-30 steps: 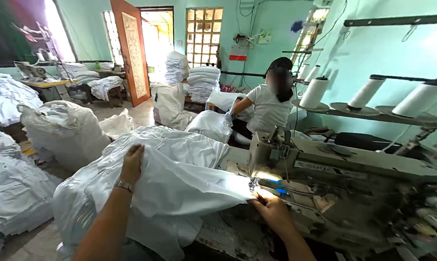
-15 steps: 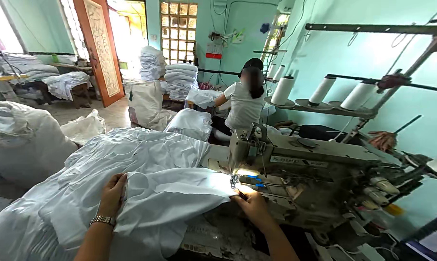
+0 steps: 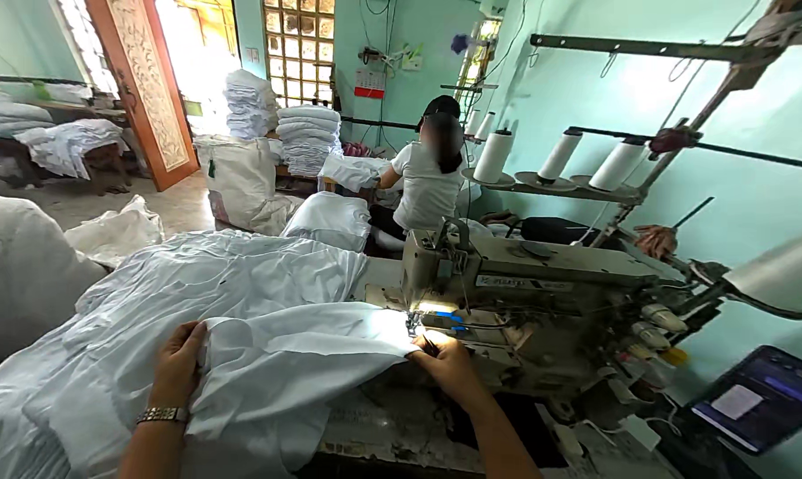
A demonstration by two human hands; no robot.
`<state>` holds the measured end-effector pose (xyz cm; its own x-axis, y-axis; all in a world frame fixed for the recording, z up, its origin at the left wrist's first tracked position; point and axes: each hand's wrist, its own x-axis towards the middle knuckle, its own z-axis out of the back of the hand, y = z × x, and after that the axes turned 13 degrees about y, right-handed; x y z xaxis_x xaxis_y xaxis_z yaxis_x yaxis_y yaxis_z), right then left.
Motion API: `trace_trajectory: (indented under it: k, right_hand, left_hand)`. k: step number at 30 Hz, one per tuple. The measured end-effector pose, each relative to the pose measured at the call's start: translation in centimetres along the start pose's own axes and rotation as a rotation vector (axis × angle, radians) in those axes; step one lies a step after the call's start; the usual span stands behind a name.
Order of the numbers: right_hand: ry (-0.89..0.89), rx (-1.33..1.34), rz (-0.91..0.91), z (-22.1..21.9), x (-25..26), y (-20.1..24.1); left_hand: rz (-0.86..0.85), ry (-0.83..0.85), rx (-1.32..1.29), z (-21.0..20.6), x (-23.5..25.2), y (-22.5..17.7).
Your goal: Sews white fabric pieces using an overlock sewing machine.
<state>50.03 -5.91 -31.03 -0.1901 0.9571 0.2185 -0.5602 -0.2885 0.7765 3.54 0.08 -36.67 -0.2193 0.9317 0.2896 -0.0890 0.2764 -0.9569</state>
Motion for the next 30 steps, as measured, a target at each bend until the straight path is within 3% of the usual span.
trace_trajectory:
  k: [30]
  right_hand:
    - [-0.008,-0.038,0.042,-0.32,-0.13,-0.6]
  left_hand:
    - [-0.034,0.023,-0.051,0.32,0.05,0.96]
